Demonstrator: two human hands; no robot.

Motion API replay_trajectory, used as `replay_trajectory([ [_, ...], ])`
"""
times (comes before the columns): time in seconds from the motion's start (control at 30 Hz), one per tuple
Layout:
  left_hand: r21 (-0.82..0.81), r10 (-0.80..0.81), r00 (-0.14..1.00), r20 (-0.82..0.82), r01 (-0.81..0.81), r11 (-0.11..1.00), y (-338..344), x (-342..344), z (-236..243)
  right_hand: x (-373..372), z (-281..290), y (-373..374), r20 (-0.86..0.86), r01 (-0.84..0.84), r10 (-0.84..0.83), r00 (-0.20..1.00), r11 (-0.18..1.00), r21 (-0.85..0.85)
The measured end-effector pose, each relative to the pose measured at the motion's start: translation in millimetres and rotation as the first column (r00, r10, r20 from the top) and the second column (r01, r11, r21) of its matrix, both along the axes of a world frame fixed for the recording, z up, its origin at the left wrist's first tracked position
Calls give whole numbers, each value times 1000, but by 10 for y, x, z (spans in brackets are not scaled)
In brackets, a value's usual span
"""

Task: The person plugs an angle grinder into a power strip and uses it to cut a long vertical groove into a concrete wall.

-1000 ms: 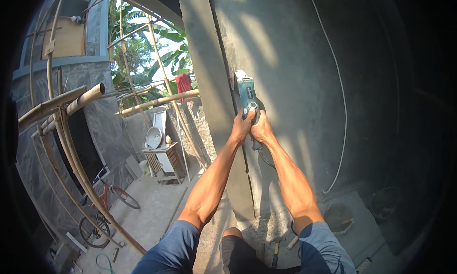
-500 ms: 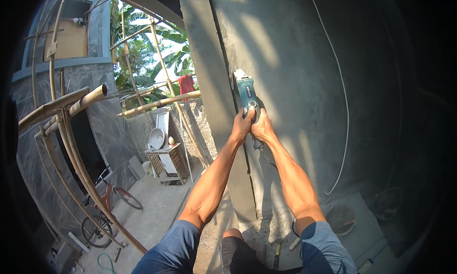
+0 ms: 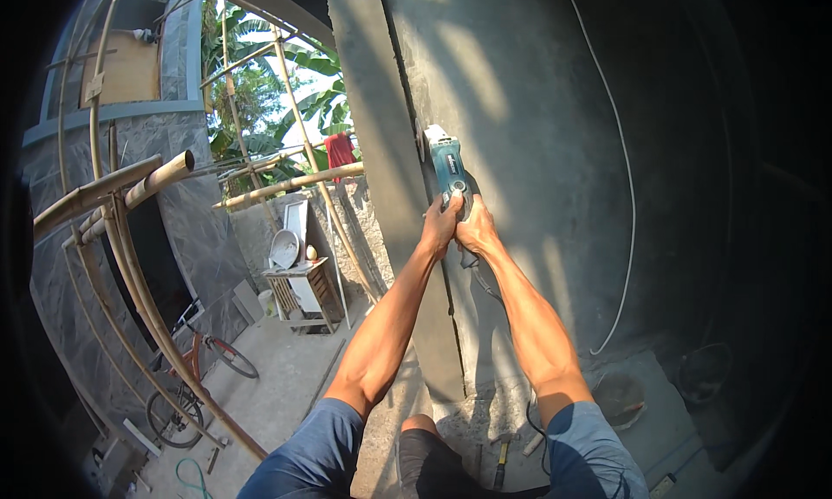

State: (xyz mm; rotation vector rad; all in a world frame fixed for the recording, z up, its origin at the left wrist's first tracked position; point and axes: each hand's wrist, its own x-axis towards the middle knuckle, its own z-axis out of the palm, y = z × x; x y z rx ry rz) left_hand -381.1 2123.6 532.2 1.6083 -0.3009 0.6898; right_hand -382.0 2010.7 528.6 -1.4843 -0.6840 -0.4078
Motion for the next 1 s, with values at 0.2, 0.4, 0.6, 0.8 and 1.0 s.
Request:
replay_trajectory([
  [0.2,-8,4,1000,-22,-4,1000,-75,-28,18,36,2,-35,-16,-12,12,1000,1000,-1],
  [0.4,51,109,992,62,-113,992,93,196,-33,107,-17,84,26,-51,51,998,998,36],
  [0.6,70,119,990,72,-124,990,20,152,-50,185,-72,41,-54,-58,60,997,997,45],
  [0.8,58,90,993,77,-94,994,-19,97,-21,254,-61,22,5,-55,55,998,998,1],
  [1.0,40,84,995,58,-86,996,4,105,-19,282,-55,40,-19,-92,92,996,996,-7],
])
